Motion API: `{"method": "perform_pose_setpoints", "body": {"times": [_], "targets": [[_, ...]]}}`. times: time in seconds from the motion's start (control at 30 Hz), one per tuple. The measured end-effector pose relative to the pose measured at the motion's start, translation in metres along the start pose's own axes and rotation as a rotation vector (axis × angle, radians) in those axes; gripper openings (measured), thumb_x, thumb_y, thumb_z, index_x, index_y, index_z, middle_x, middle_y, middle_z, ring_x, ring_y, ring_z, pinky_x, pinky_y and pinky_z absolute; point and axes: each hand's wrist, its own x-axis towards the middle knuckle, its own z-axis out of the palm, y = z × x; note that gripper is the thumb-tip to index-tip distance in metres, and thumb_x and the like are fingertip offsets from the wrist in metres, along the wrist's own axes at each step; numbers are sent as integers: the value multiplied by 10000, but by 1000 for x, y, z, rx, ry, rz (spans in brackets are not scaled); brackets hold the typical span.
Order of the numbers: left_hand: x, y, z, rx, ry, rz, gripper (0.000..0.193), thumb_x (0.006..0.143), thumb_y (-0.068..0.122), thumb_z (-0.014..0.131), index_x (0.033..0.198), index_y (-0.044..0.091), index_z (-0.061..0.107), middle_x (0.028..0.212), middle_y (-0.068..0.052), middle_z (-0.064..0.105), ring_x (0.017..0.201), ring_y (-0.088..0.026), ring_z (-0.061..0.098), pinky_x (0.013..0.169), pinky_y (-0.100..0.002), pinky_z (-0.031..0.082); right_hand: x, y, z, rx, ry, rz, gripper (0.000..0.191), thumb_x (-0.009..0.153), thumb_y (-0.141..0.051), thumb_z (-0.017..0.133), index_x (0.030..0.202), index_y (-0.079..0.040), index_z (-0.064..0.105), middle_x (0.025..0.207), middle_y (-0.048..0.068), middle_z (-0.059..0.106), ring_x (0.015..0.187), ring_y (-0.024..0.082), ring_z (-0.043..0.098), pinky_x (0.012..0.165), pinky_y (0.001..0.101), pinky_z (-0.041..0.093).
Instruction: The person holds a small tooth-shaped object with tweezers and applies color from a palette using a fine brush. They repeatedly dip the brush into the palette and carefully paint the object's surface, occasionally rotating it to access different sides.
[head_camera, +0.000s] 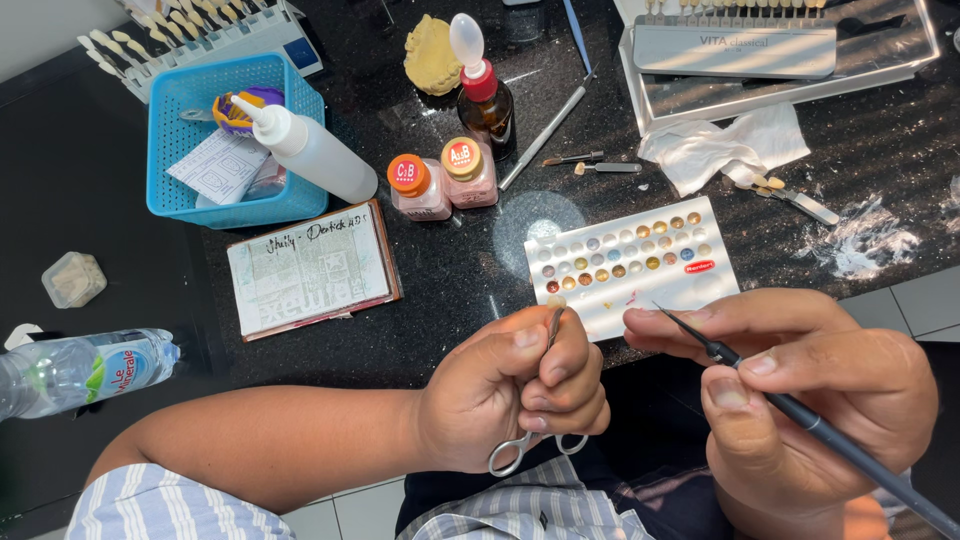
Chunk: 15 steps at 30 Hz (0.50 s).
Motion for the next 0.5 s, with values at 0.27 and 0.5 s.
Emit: {"method": "perform_pose_setpoints", "body": {"times": [0.27,0.5], "targets": [[-2,-7,-5,311,99,20,339,1200,326,360,1045,43,464,756,-89,548,720,-201,612,931,-401,528,-11,1,2,-106,-127,51,165,971,-29,627,1085,-52,510,1199,255,604,1092,345,751,757,328,724],[-10,-12,-8,230,44,-3,408,1243,369,333,1042,33,447,796,-146,605,778,-255,680,967,-498,557,-2,9,-5,-271,-295,-38,283,920,19,668,1137,-35,494,1261,305,613,874,181,802,702,248,683]]}}
